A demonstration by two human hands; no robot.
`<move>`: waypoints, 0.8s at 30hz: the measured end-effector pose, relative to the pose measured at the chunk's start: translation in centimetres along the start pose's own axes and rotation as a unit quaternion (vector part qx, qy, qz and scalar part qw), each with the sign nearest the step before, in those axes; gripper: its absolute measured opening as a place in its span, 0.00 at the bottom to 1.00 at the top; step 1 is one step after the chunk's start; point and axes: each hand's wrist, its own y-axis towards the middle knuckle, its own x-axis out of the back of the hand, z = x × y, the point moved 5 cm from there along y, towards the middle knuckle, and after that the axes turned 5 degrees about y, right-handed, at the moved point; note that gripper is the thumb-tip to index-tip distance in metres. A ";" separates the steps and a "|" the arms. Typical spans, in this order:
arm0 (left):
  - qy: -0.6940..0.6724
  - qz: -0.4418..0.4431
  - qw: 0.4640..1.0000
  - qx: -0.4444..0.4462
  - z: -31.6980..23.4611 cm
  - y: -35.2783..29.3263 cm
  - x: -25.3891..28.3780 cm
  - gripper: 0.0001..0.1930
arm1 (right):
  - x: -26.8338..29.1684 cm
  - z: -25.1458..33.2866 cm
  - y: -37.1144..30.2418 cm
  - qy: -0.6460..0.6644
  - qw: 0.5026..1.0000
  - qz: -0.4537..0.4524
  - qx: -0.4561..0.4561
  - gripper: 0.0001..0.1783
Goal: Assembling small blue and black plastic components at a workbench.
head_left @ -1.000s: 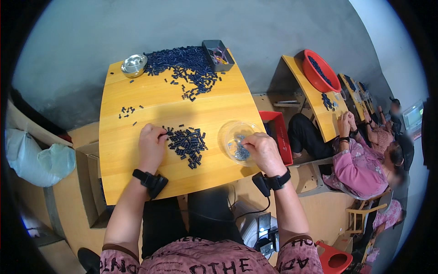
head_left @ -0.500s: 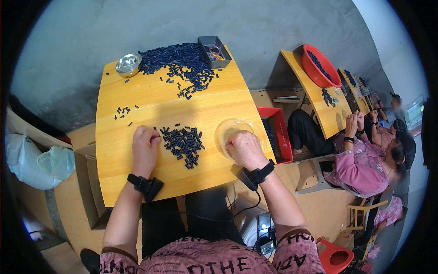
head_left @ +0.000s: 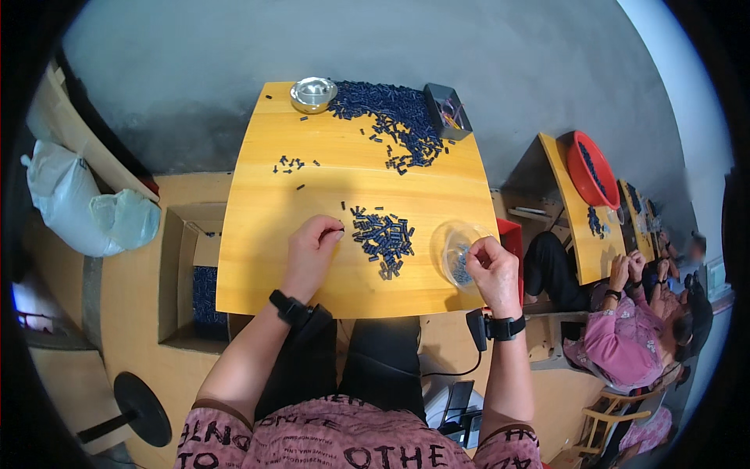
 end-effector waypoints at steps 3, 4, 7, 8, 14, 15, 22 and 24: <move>-0.001 -0.006 1.000 0.025 2.0 0.2 -0.2 0.05 | -1.1 -0.7 -0.6 0.034 0.999 -0.031 0.003 0.03; 0.018 -0.027 0.999 -0.014 2.0 0.2 0.0 0.06 | -1.5 -0.6 -0.7 0.030 0.999 -0.028 0.004 0.03; 0.023 -0.033 0.999 -0.028 1.5 -0.5 1.1 0.07 | -2.6 1.4 -3.1 0.087 0.991 -0.076 0.061 0.03; 0.011 -0.023 0.999 -0.020 0.9 -1.0 1.8 0.08 | -3.8 2.1 -4.0 0.227 0.974 -0.004 -0.006 0.03; -0.273 0.043 0.946 0.169 0.4 -6.1 3.3 0.08 | -9.4 0.1 -9.5 0.392 0.889 0.172 -0.161 0.05; -0.271 0.038 0.947 0.170 0.2 -7.3 3.6 0.08 | -9.9 0.3 -9.9 0.399 0.884 0.172 -0.173 0.06; -0.387 0.094 0.900 0.175 -2.4 -11.5 2.2 0.07 | -12.0 6.3 -10.0 0.493 0.840 0.176 -0.141 0.07; -0.415 0.106 0.887 0.174 -2.5 -11.7 2.0 0.08 | -12.2 7.2 -10.5 0.485 0.847 0.172 -0.136 0.07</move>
